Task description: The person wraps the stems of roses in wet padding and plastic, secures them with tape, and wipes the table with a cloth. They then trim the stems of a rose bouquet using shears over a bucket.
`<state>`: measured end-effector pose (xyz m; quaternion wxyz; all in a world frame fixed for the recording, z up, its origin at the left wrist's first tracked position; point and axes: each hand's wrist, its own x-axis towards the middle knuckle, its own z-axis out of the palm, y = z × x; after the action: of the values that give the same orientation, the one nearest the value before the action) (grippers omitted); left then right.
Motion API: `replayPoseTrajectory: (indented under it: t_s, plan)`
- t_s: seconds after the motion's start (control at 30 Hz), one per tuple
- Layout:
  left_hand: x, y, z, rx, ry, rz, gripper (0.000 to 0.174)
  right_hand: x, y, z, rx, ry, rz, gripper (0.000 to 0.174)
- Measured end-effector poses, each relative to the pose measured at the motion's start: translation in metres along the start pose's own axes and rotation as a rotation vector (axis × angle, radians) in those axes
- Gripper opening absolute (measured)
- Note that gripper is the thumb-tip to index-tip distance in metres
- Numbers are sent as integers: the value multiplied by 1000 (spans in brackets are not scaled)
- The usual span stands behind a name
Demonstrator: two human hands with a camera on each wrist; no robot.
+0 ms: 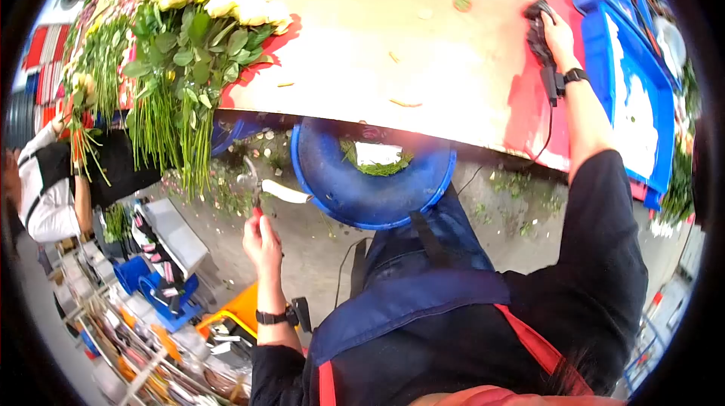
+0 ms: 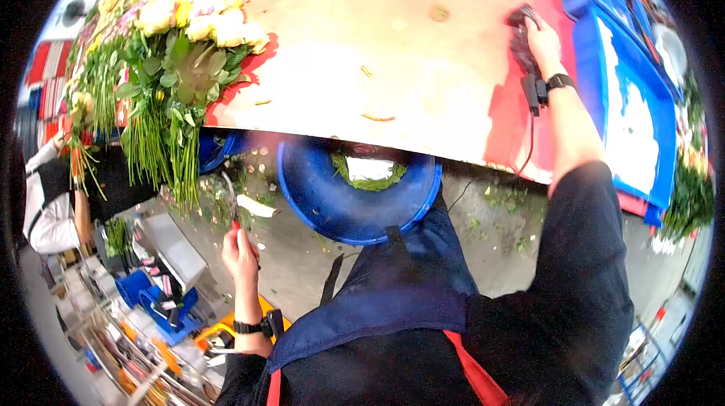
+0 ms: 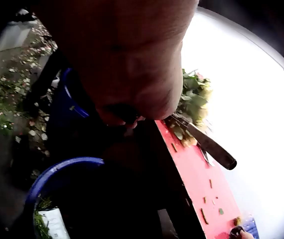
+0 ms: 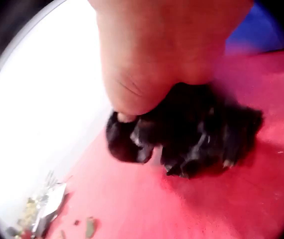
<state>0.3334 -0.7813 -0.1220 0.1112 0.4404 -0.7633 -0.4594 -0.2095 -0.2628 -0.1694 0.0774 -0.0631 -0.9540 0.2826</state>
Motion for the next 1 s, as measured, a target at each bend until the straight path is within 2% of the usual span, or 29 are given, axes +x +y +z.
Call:
replayPoseTrajectory:
  t_s: [0.03, 0.1, 0.13, 0.17, 0.2, 0.23, 0.3, 0.37, 0.4, 0.43, 0.47, 0.5, 0.53, 0.57, 0.63, 0.7, 0.8, 0.83, 0.87, 0.9, 0.93, 0.97, 1.0]
  plan:
    - [-10, -4, -4, -22, 14, -55, 17, 13, -13, 11, -193, -17, 78, 40]
    - [-29, -7, -6, -41, 58, -152, 18, 31, -46, 46, -295, 184, -119, 40]
    - [-40, -6, -3, -40, 87, -196, 18, 52, -60, 69, -278, 232, -321, 41]
    - [-48, -6, 0, -39, 111, -240, 18, 70, -71, 86, -237, 116, -412, 42]
    - [-55, -11, 5, -99, 113, -253, 18, 77, -94, 102, -178, 83, -498, 41]
    - [-59, -9, 12, -94, 118, -284, 18, 84, -121, 111, -154, -20, -660, 38]
    - [-64, -2, 28, -90, 134, -343, 18, 55, -198, 105, -64, -197, -761, 37]
    - [-66, 6, 47, -136, 147, -361, 17, 27, -241, 110, 124, -468, -1003, 38]
    - [-66, 11, 56, -159, 154, -367, 17, 29, -236, 143, 199, -444, -1310, 35]
    - [-65, 17, 63, -138, 139, -374, 16, -8, -230, 153, 90, -370, -1256, 35]
    - [-64, 24, 70, -142, 119, -364, 17, -36, -234, 147, 183, -438, -1326, 40]
    - [-62, 31, 76, -148, 96, -351, 17, -68, -229, 144, 124, -515, -1290, 43]
    - [-60, 32, 81, -178, 88, -342, 18, -104, -224, 128, 171, -491, -1340, 42]
    - [-57, 37, 85, -201, 82, -328, 18, -139, -214, 120, 206, -620, -1336, 43]
    - [-54, 46, 91, -248, 66, -305, 19, -204, -203, 82, 176, -686, -1314, 44]
    - [-51, 53, 94, -257, 67, -312, 20, -238, -181, 67, 347, -980, -1212, 43]
    - [-47, 61, 91, -274, 60, -310, 20, -215, -168, 31, 791, -920, -800, 41]
    - [-47, 57, 88, -280, 61, -314, 21, -193, -171, 4, 763, -960, -334, 37]
    - [-47, 52, 85, -287, 62, -317, 21, -170, -174, -22, 796, -904, 161, 34]
    - [-48, 48, 83, -294, 65, -319, 21, -135, -132, 0, 575, -519, -144, 35]
    - [-49, 45, 80, -297, 61, -320, 21, -104, -119, 1, 412, -372, -94, 34]
    - [-50, 43, 77, -295, 66, -322, 21, -76, -85, 22, 334, -184, -340, 34]
    - [-52, 43, 75, -291, 75, -329, 21, -85, -89, 27, 81, -117, -428, 37]
